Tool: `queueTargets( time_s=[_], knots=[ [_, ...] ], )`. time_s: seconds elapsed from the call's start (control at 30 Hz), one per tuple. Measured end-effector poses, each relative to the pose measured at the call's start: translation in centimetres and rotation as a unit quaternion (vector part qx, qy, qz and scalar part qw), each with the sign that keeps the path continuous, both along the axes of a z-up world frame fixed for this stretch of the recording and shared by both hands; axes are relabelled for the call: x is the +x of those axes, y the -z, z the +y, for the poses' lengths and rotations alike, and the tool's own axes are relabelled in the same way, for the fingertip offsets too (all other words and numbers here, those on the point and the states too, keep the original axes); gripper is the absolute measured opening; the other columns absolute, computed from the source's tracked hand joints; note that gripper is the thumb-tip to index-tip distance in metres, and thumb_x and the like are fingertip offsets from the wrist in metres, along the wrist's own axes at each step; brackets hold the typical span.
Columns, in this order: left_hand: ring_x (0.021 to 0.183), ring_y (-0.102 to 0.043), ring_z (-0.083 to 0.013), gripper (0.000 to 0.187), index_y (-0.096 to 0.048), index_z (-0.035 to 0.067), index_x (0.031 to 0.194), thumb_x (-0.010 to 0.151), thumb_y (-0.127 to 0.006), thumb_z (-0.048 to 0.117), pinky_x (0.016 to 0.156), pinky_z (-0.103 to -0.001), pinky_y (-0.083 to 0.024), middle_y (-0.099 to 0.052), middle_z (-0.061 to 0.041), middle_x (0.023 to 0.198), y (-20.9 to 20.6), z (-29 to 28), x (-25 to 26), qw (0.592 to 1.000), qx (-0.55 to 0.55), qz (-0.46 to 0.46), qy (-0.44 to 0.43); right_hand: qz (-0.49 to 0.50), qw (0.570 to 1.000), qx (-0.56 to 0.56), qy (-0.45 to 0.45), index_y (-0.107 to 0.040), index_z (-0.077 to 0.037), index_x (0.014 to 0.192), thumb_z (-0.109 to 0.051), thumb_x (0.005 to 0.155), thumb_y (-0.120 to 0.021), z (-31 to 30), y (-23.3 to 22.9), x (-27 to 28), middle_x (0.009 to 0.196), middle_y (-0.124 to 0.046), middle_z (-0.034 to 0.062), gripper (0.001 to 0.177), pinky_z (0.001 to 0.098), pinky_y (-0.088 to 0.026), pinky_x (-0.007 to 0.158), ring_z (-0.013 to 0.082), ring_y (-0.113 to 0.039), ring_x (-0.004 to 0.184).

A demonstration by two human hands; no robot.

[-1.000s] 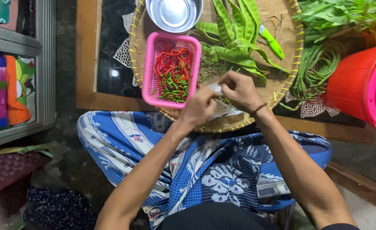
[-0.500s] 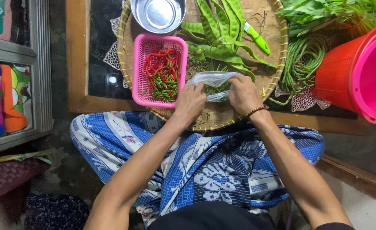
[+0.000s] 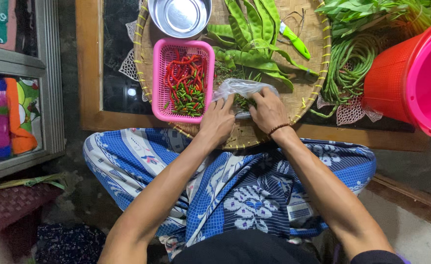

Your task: The person sits cross-legged on the floor and repeatedly picks red and green chilies from a pink basket, removes their stems by hand, and places the chilies into a clear plastic bag on a woven tray.

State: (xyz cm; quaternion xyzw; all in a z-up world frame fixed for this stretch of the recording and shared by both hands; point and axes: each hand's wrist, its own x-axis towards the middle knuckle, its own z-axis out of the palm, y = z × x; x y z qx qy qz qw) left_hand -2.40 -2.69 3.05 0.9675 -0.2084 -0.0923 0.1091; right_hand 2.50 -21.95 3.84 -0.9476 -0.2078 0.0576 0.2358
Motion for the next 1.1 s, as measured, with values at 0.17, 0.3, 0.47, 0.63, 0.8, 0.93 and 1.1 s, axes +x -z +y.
queueTargets(
  time_s=[0.17,0.3,0.47,0.63,0.8,0.93,1.1],
  knots=[
    [0.105,-0.061,-0.0358,0.023,-0.077,0.005,0.092,0.084,-0.072,0.026,0.092,-0.048,-0.049,-0.051,-0.021,0.141,-1.7,0.6,0.2,0.995,-0.088,0.040,-0.020,0.025,0.999,0.047,0.005,-0.068,-0.007,0.106,-0.013,0.083,-0.074,-0.4,1.0,-0.1,0.106,-0.058,0.0204,0.024,0.0484,-0.051,0.082,0.0420,-0.061,0.098],
    [0.100,-0.067,-0.0351,0.021,-0.073,0.002,0.096,0.092,-0.071,0.024,0.090,-0.048,-0.053,-0.065,-0.016,0.112,-2.6,1.0,0.3,0.977,-0.200,0.029,-0.064,0.000,0.994,0.111,-0.004,-0.066,-0.004,0.101,-0.006,0.083,-0.073,-0.4,0.4,-0.3,0.103,-0.059,0.0190,0.019,0.0436,-0.053,0.079,0.0369,-0.062,0.093],
    [0.089,-0.070,-0.0335,0.027,-0.073,0.003,0.109,0.092,-0.072,0.024,0.080,-0.044,-0.055,-0.071,-0.017,0.098,-3.4,0.3,0.1,0.919,-0.365,0.017,-0.152,-0.009,0.982,0.186,-0.024,-0.069,-0.004,0.101,-0.003,0.085,-0.073,0.6,-2.6,-1.2,0.086,-0.063,0.0127,0.016,0.0385,-0.052,0.069,0.0280,-0.063,0.076],
    [0.079,-0.075,-0.0207,0.023,-0.075,0.004,0.107,0.093,-0.071,0.021,0.072,-0.034,-0.058,-0.077,-0.011,0.091,-4.3,0.8,-0.2,0.853,-0.457,0.085,-0.235,-0.001,0.968,0.251,-0.014,-0.073,-0.003,0.102,-0.001,0.087,-0.073,2.4,-6.0,-2.3,0.091,-0.070,0.0112,0.015,0.0323,-0.056,0.073,0.0225,-0.069,0.081],
    [0.076,-0.073,-0.0101,0.022,-0.074,0.000,0.107,0.090,-0.074,0.014,0.068,-0.026,-0.059,-0.078,-0.006,0.088,-5.4,2.1,-0.7,0.767,-0.555,0.134,-0.292,0.030,0.954,0.299,-0.003,-0.076,-0.002,0.105,-0.002,0.090,-0.073,3.9,-7.5,-2.9,0.098,-0.075,0.0101,0.015,0.0277,-0.059,0.077,0.0169,-0.075,0.087],
    [0.079,-0.073,-0.0086,0.018,-0.074,0.000,0.103,0.090,-0.074,0.012,0.071,-0.025,-0.060,-0.078,-0.005,0.088,-6.2,2.8,-1.1,0.758,-0.575,0.125,-0.282,0.116,0.928,0.351,0.050,-0.075,0.001,0.104,-0.006,0.093,-0.072,4.9,-7.6,-3.0,0.093,-0.077,0.0074,0.014,0.0238,-0.061,0.075,0.0098,-0.074,0.084],
    [0.081,-0.073,-0.0090,0.017,-0.074,0.000,0.103,0.090,-0.075,0.011,0.073,-0.025,-0.060,-0.077,-0.005,0.090,-6.6,3.2,-1.2,0.757,-0.588,0.103,-0.265,0.210,0.904,0.358,0.107,-0.074,0.003,0.103,-0.010,0.094,-0.071,5.6,-7.5,-2.4,0.085,-0.077,0.0042,0.016,0.0206,-0.058,0.068,0.0053,-0.071,0.075]
  ],
)
